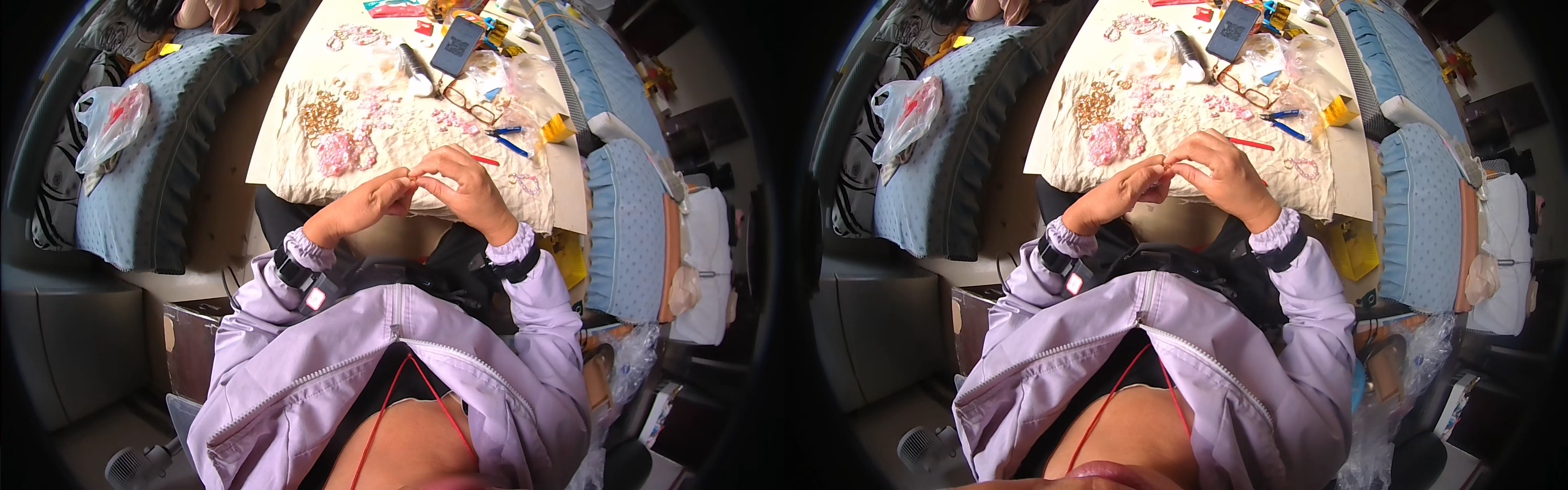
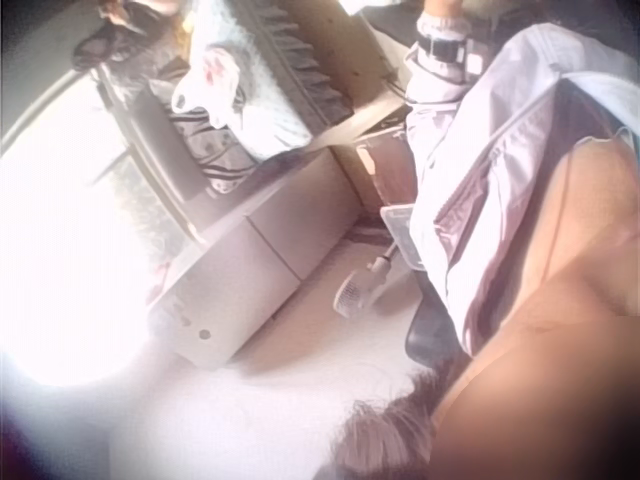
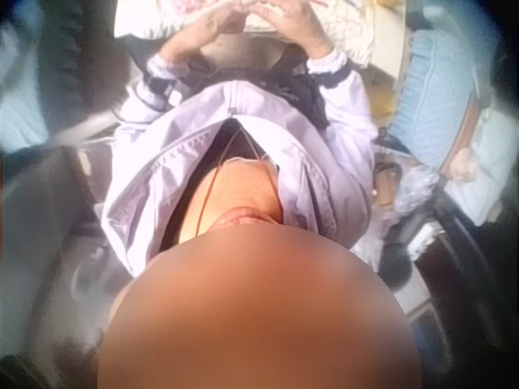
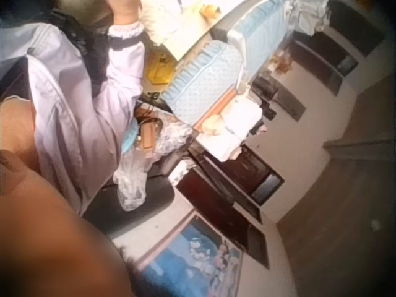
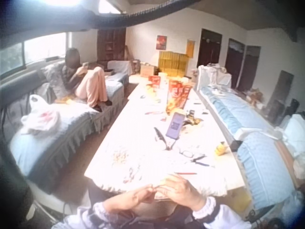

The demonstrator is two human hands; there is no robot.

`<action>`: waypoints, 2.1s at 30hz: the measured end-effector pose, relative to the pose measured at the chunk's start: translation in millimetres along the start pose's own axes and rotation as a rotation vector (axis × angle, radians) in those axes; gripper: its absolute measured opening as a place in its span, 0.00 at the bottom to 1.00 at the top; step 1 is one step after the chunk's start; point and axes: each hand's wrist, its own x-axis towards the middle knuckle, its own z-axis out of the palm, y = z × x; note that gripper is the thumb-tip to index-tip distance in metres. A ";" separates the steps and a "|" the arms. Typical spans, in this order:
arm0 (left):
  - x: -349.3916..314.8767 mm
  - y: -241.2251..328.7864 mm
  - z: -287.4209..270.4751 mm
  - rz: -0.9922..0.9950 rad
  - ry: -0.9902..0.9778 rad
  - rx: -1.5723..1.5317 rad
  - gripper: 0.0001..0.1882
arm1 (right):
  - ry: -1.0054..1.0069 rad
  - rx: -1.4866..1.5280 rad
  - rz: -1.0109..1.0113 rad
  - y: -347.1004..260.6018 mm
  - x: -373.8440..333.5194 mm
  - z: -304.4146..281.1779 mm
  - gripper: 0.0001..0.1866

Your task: The person assembles a beaded keychain by threading pink beads onto a string and attaching a metal ring. They use pliers to open and close the ring, then inspect the finished keychain before continuing to add more beads and rings.

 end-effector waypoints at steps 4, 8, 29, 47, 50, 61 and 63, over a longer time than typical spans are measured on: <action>4.5 17.9 -11.6 -0.087 -0.131 0.095 0.19 | -0.059 0.046 0.100 -5.6 10.7 -15.8 0.05; 7.0 21.1 -3.2 -0.039 0.034 -0.033 0.18 | 0.036 0.183 0.293 -15.4 19.5 -21.3 0.05; 21.2 34.0 4.8 0.160 0.038 -0.234 0.25 | 0.040 0.290 0.420 -29.8 44.5 -42.6 0.07; 35.1 49.8 0.7 0.181 0.172 -0.188 0.12 | 0.055 0.344 0.480 -19.7 46.9 -41.1 0.08; 34.7 49.4 1.2 0.141 0.179 -0.148 0.14 | 0.099 0.354 0.457 -17.7 46.2 -38.5 0.09; 37.2 42.6 -5.0 0.056 0.188 -0.140 0.21 | 0.042 0.295 0.419 -23.6 48.4 -41.8 0.06; 37.9 42.0 -4.8 0.142 0.176 -0.070 0.23 | 0.032 0.331 0.424 -25.6 48.5 -42.6 0.06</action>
